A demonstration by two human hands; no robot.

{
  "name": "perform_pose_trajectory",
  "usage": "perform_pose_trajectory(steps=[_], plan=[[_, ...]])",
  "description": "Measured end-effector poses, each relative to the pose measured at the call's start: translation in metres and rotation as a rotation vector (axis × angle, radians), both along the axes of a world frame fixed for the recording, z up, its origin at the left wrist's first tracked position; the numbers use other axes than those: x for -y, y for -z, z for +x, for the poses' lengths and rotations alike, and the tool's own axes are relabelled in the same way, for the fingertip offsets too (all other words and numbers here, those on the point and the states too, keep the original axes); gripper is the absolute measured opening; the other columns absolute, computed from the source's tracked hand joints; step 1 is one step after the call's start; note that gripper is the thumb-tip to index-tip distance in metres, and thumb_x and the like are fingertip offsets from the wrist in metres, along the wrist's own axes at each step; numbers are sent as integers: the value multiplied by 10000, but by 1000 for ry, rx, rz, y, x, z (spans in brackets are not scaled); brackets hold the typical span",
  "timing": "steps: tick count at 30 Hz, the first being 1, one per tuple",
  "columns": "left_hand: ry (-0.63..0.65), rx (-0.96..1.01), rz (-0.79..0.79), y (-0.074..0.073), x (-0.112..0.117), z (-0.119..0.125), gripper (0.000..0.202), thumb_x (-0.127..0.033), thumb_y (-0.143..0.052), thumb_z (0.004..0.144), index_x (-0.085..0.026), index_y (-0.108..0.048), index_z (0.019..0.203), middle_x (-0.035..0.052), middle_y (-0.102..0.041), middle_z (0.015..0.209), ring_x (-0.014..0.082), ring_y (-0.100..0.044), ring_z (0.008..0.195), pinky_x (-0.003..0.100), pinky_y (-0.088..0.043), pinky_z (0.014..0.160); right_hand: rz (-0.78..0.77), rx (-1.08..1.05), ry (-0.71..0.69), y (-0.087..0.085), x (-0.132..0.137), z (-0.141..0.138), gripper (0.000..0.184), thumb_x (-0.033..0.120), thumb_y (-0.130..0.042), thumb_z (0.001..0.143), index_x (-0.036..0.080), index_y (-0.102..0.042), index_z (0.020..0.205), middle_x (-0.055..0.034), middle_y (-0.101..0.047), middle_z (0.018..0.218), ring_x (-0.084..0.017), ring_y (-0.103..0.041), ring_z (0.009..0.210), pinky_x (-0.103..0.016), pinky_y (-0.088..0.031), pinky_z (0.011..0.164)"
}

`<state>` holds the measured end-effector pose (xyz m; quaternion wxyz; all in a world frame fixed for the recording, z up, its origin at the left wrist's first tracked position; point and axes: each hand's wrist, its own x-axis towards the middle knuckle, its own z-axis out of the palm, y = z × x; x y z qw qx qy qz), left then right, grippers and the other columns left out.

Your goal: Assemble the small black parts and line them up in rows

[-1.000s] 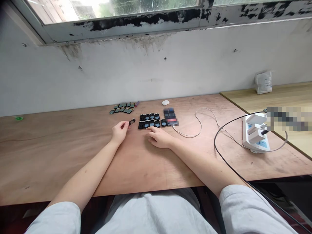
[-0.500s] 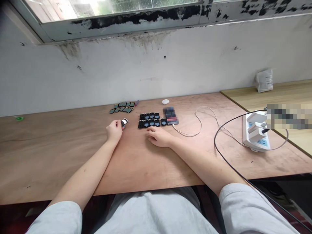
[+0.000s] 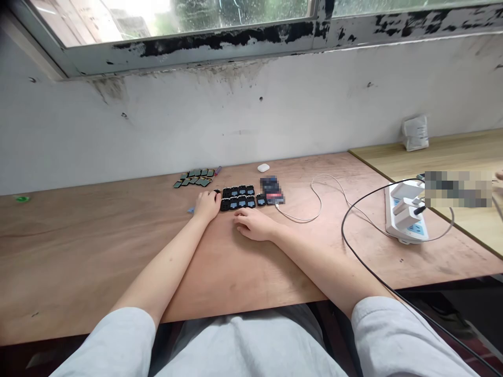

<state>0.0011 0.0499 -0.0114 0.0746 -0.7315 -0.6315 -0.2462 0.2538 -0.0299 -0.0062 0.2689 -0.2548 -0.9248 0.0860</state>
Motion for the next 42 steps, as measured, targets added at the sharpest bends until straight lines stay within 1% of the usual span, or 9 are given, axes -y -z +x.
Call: perform_pose_trajectory(steps=[3,6,13,23,26,30,35,39,42], plan=[[132,37,-23,2,0,-7,448,-468,-388,1035,-213,-753,1079,160,-683,1123,341,-554,1172,510,-445,1047,-3,2,6,1,0,0,263,173,-635,935,199,-711,1186,-135,-620,1341,-261,-621,1194,-434,-527,1035],[215,87,-67,5,0,-14,484,-491,-370,1041,-209,-720,1222,144,-683,1234,331,-515,1259,507,-400,1126,0,4,4,1,0,-1,271,170,-636,933,211,-709,1191,-125,-626,1331,-261,-616,1203,-435,-522,1038],[250,101,-162,5,0,-15,552,-490,-353,1050,-135,-610,1387,148,-616,1437,353,-411,1437,534,-319,1210,-1,-6,-7,-1,2,-1,270,161,-636,931,204,-709,1188,-133,-633,1319,-260,-617,1198,-434,-527,1027],[259,124,-234,3,0,-14,550,-507,-426,1022,-170,-587,1426,148,-576,1494,372,-401,1476,552,-328,1209,-15,-41,2,-5,3,1,378,115,-578,926,204,-636,1288,-134,-620,1328,-235,-650,1110,-377,-552,955],[256,123,-246,2,0,-15,551,-506,-421,1024,-178,-576,1439,143,-571,1501,367,-401,1479,553,-329,1208,17,-9,93,-7,3,1,354,125,-564,933,204,-640,1270,-129,-639,1282,-254,-632,1104,-399,-536,949],[261,108,-256,2,0,-14,560,-493,-403,1030,-158,-560,1451,150,-561,1511,363,-401,1483,547,-328,1210,85,34,356,-8,0,3,241,174,-546,962,197,-677,1164,-144,-656,1222,-307,-584,1113,-478,-481,980],[267,133,-222,2,0,-15,532,-474,-425,1025,-152,-574,1422,172,-585,1475,361,-458,1438,547,-369,1180,139,-42,614,-1,-12,13,217,308,-579,976,180,-690,1111,-209,-593,1348,-400,-461,1277,-621,-355,1091],[283,187,-138,-2,4,-15,484,-432,-398,1036,-146,-575,1384,174,-629,1394,317,-557,1323,497,-434,1130,101,-63,657,5,-19,18,339,436,-541,1001,159,-716,1086,-233,-569,1388,-450,-372,1384,-723,-228,1140],[268,185,1,-5,16,-12,413,-383,-409,1030,-159,-599,1319,169,-640,1325,311,-567,1279,483,-440,1117,159,-90,645,4,-16,16,350,463,-548,999,184,-743,1080,-209,-607,1353,-445,-362,1406,-737,-191,1160]])
